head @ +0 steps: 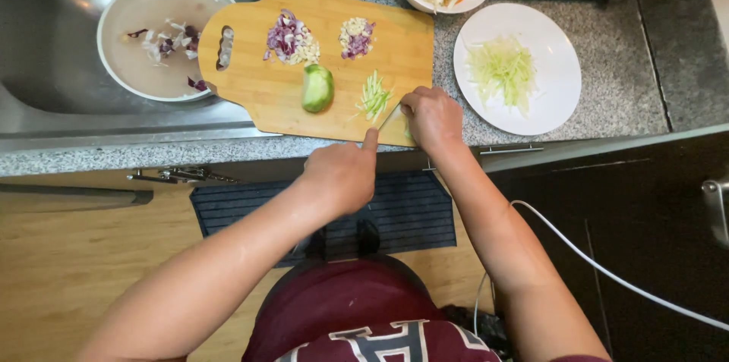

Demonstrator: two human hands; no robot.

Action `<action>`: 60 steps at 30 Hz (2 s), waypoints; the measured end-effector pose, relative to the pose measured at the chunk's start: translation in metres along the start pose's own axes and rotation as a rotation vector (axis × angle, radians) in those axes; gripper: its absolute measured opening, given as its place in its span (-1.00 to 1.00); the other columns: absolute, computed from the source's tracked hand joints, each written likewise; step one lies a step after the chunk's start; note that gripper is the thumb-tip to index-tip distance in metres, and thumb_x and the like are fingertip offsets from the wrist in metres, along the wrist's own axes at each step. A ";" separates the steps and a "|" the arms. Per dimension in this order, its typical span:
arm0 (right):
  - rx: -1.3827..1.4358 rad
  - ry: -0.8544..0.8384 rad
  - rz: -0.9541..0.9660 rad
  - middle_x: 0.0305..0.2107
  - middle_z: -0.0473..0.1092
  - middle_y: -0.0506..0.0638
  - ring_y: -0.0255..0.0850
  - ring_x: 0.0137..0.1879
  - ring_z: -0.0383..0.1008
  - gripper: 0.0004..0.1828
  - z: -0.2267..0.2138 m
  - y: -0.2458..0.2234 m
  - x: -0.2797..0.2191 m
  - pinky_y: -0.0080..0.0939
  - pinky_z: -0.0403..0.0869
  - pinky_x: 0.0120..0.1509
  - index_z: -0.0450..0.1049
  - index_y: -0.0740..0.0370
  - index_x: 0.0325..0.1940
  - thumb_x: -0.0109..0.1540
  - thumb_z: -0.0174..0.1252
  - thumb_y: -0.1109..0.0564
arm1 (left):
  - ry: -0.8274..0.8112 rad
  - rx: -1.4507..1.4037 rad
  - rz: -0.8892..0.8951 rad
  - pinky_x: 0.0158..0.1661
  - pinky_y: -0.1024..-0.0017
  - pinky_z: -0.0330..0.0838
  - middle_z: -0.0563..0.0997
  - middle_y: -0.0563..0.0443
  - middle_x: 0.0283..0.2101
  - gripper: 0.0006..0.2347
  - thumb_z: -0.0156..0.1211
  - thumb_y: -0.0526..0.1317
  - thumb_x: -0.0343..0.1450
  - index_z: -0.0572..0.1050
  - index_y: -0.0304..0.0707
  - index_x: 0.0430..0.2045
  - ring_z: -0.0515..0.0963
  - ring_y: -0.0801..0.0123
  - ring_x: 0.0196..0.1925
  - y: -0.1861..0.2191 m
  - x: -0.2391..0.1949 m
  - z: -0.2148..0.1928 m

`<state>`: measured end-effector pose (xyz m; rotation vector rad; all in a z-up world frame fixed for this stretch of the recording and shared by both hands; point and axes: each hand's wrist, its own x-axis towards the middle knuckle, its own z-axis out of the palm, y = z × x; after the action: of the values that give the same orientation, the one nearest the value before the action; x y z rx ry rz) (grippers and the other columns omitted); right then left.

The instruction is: The person slices a green vegetable into thin strips on a wooden cutting board using a knife. The sliced pieces are then transferred to a white plate. Other chopped vegetables are already present on the board.

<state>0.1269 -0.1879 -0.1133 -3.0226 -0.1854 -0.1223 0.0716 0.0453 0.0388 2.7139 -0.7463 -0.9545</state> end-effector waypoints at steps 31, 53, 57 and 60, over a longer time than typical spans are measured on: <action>0.117 0.032 0.013 -0.36 0.50 -0.15 -0.09 -0.07 0.56 -0.93 0.005 0.005 0.003 0.01 0.62 0.00 0.64 -0.10 -0.25 0.20 0.27 0.02 | -0.163 0.075 -0.100 -0.08 -0.15 0.54 0.64 -0.43 -0.07 -0.48 -0.16 -0.29 0.42 0.14 -0.47 0.35 0.65 -0.26 0.02 0.025 -0.048 -0.028; 0.193 0.108 0.005 -0.51 0.52 0.04 0.06 -0.20 0.55 -0.98 0.006 0.007 0.006 0.02 0.56 -0.04 0.64 0.04 -0.42 0.09 0.33 0.10 | -0.169 0.045 -0.064 0.00 -0.21 0.49 0.62 -0.47 -0.05 -0.40 -0.13 -0.29 0.36 0.07 -0.38 0.40 0.60 -0.32 0.09 0.014 -0.048 -0.040; 0.229 0.100 0.074 -0.46 0.56 0.00 -0.05 -0.23 0.55 -0.94 -0.008 0.001 0.001 -0.14 0.55 -0.02 0.68 0.03 -0.35 0.12 0.34 0.18 | -0.096 0.049 -0.079 -0.01 -0.24 0.49 0.63 -0.49 -0.08 -0.36 -0.13 -0.25 0.37 0.00 -0.34 0.44 0.61 -0.34 0.05 0.008 -0.027 -0.043; 0.212 0.089 0.047 -0.39 0.55 0.01 0.02 -0.15 0.53 -0.93 -0.023 -0.004 -0.010 -0.01 0.51 0.00 0.66 0.03 -0.34 0.09 0.36 0.12 | -0.139 0.054 -0.035 0.00 -0.24 0.48 0.63 -0.48 -0.08 -0.41 -0.16 -0.25 0.40 0.04 -0.29 0.43 0.61 -0.35 0.07 0.002 -0.031 -0.038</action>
<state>0.1146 -0.1883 -0.0914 -2.8016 -0.1109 -0.2175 0.0740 0.0594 0.0861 2.7371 -0.7608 -1.1570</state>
